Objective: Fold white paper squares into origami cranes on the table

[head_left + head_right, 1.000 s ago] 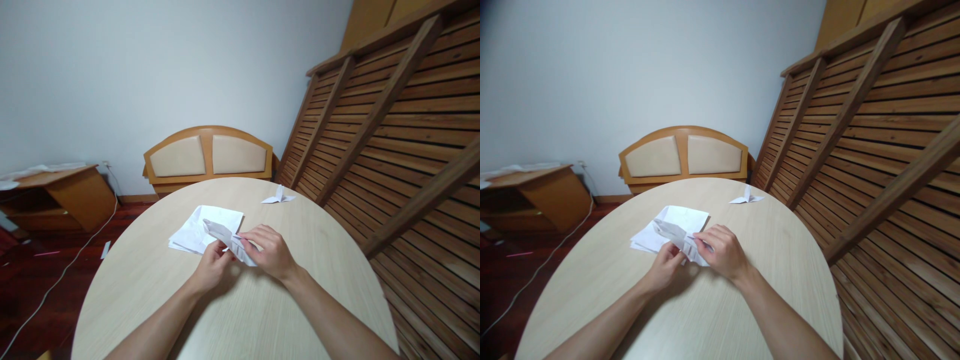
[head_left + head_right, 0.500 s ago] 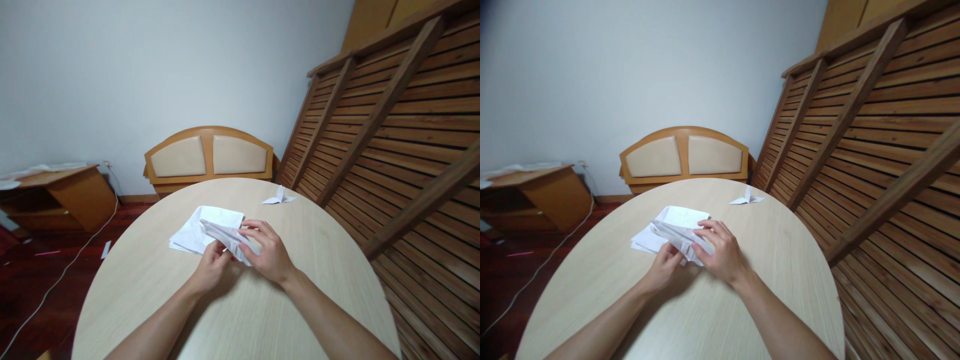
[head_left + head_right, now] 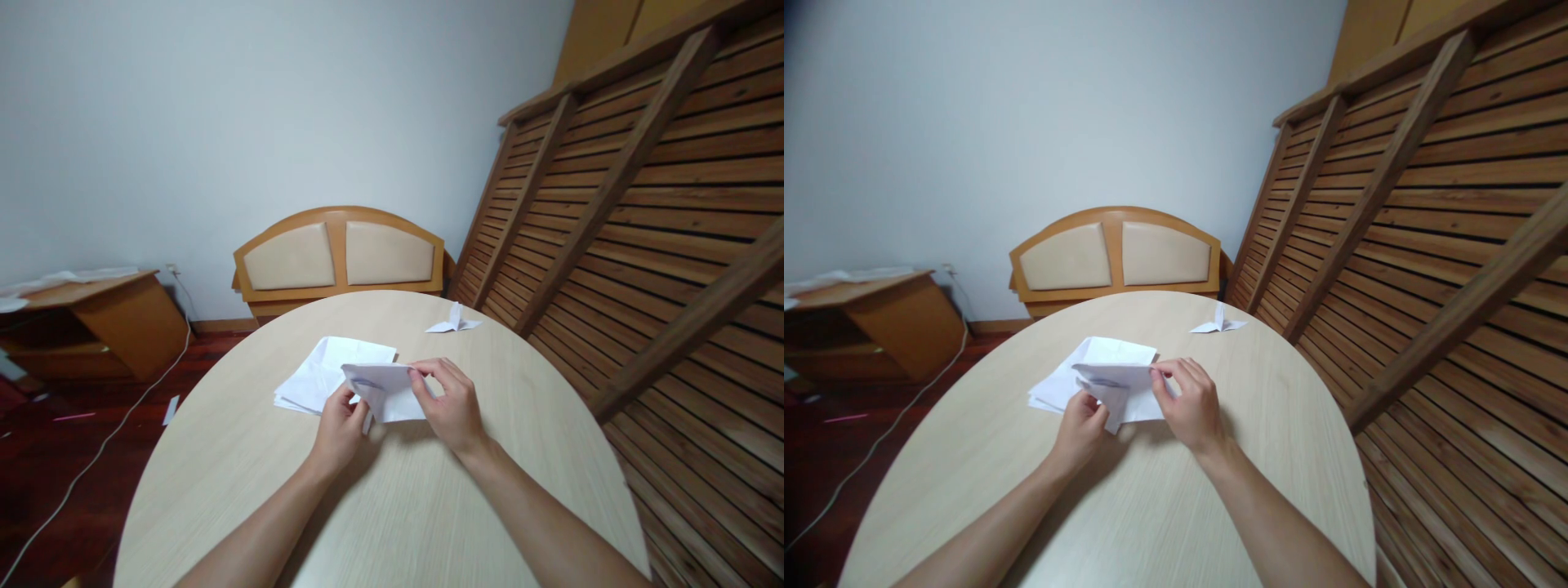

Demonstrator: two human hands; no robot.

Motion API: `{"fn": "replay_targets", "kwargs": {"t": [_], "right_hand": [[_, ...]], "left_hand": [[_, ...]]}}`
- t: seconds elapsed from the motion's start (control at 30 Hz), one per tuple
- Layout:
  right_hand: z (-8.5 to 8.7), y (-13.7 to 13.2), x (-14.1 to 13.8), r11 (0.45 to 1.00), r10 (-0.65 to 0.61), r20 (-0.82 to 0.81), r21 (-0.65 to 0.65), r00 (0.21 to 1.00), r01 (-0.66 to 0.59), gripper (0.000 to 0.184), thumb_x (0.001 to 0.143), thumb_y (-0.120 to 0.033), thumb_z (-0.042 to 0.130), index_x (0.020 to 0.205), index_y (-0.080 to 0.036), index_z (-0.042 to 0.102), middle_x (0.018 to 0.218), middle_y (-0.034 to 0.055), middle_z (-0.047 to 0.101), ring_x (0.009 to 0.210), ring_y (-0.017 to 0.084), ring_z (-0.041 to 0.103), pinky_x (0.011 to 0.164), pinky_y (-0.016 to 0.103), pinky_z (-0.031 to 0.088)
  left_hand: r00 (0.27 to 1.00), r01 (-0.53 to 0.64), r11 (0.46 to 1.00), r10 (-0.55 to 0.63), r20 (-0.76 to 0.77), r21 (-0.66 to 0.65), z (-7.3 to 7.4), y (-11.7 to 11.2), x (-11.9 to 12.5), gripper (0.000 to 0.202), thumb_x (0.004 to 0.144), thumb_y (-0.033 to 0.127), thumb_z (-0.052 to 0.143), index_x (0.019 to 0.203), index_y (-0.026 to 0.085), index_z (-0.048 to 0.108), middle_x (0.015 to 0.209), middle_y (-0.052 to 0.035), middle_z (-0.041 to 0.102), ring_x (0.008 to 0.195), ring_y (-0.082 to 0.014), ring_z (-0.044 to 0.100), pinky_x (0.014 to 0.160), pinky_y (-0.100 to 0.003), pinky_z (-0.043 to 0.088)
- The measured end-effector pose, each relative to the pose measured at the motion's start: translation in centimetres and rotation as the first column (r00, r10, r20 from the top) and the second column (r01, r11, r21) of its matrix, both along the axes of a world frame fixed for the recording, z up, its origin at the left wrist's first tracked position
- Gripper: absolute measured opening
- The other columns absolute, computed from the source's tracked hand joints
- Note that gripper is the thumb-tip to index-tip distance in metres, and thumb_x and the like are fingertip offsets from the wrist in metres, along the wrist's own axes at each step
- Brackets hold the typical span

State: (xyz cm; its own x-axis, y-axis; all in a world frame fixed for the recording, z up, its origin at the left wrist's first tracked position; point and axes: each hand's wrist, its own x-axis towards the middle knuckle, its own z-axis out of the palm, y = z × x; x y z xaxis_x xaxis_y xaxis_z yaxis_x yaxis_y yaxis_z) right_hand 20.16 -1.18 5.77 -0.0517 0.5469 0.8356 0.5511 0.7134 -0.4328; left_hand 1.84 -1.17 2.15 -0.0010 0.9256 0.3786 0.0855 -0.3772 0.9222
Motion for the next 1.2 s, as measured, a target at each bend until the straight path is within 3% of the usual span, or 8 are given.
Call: {"fn": "replay_targets", "kwargs": {"t": [0.27,0.43,0.57,0.67,0.83,0.93,1.1,1.2], "right_hand": [[-0.9,0.4,0.0,0.991,0.053,-0.126,-0.118,0.991,-0.068,0.014,0.097,-0.021,0.052,0.102,-0.023,0.064,0.09,0.0027,0.072,0.077,0.016,0.068,0.07,0.029,0.053],[-0.8,0.5,-0.1,1.0,-0.004,-0.186,0.001,0.983,0.004,0.009,0.092,-0.014,0.057,0.093,-0.023,0.059,0.085,0.0017,0.065,0.076,0.016,0.062,0.068,0.028,0.051],[-0.4,0.2,0.1,0.996,-0.066,-0.074,0.063,0.995,0.07,0.018,0.088,-0.008,0.057,0.079,-0.022,0.062,0.08,0.0022,0.059,0.077,0.018,0.059,0.069,0.03,0.048],[-0.1,-0.2,-0.1,0.999,-0.05,-0.007,0.013,0.999,0.05,0.019,0.089,-0.009,0.056,0.089,-0.023,0.07,0.073,0.0011,0.059,0.07,0.017,0.058,0.065,0.03,0.048],[0.1,-1.0,-0.7,0.945,0.306,0.045,-0.134,0.951,-0.298,0.025,0.091,-0.017,0.053,0.112,-0.021,0.066,0.106,0.0083,0.068,0.101,0.023,0.064,0.087,0.036,0.052],[0.0,-1.2,-1.0,0.916,0.373,0.022,-0.165,0.927,-0.365,0.029,0.088,-0.02,0.058,0.117,-0.022,0.06,0.118,0.0097,0.066,0.114,0.025,0.06,0.097,0.04,0.049],[-0.9,-0.9,-1.3,0.908,0.299,-0.138,-0.262,0.944,-0.326,0.008,0.089,-0.029,0.062,0.094,-0.022,0.06,0.096,0.0044,0.069,0.092,0.021,0.065,0.085,0.034,0.051],[-1.5,-0.4,-1.4,0.884,0.255,-0.282,-0.32,0.925,-0.341,0.014,0.094,-0.034,0.057,0.09,-0.022,0.058,0.081,0.001,0.065,0.077,0.017,0.063,0.072,0.028,0.049]], "left_hand": [[0.979,-0.105,0.915,0.164,-0.12,0.39,0.6,-0.1,-1.3,0.018,0.084,0.015,0.06,0.097,0.021,0.069,0.103,-0.0065,0.071,0.099,-0.0216,0.067,0.089,-0.036,0.054],[0.95,-0.086,0.861,0.222,-0.219,0.502,0.6,-0.3,-1.4,0.024,0.088,0.01,0.053,0.104,0.022,0.067,0.102,-0.0056,0.07,0.098,-0.0193,0.067,0.088,-0.034,0.055],[0.952,-0.09,0.875,0.215,-0.216,0.475,0.5,-0.6,-0.8,0.021,0.092,0.012,0.051,0.105,0.021,0.064,0.1,-0.005,0.07,0.096,-0.0177,0.067,0.084,-0.031,0.056],[0.966,-0.117,0.896,0.203,-0.161,0.429,0.2,-0.6,-0.5,0.017,0.093,0.016,0.053,0.105,0.021,0.063,0.1,-0.0042,0.069,0.094,-0.0167,0.067,0.081,-0.029,0.058],[0.973,-0.159,0.936,0.201,-0.11,0.313,0.1,-0.7,-0.5,0.012,0.091,0.022,0.058,0.102,0.02,0.062,0.097,-0.0043,0.068,0.091,-0.0175,0.068,0.079,-0.031,0.058],[0.976,-0.174,0.955,0.2,-0.089,0.24,0.4,-0.7,-0.5,0.012,0.09,0.025,0.061,0.1,0.02,0.061,0.096,-0.0049,0.068,0.088,-0.0182,0.068,0.078,-0.032,0.057],[0.97,-0.229,0.962,0.238,-0.046,0.15,0.9,-0.7,-0.5,0.016,0.087,0.032,0.063,0.097,0.019,0.06,0.093,-0.005,0.067,0.086,-0.0188,0.066,0.072,-0.03,0.055],[0.966,-0.247,0.961,0.255,-0.055,0.122,1.1,-0.7,-0.4,0.021,0.086,0.035,0.065,0.098,0.019,0.059,0.092,-0.005,0.066,0.084,-0.0182,0.065,0.066,-0.027,0.052]]}}
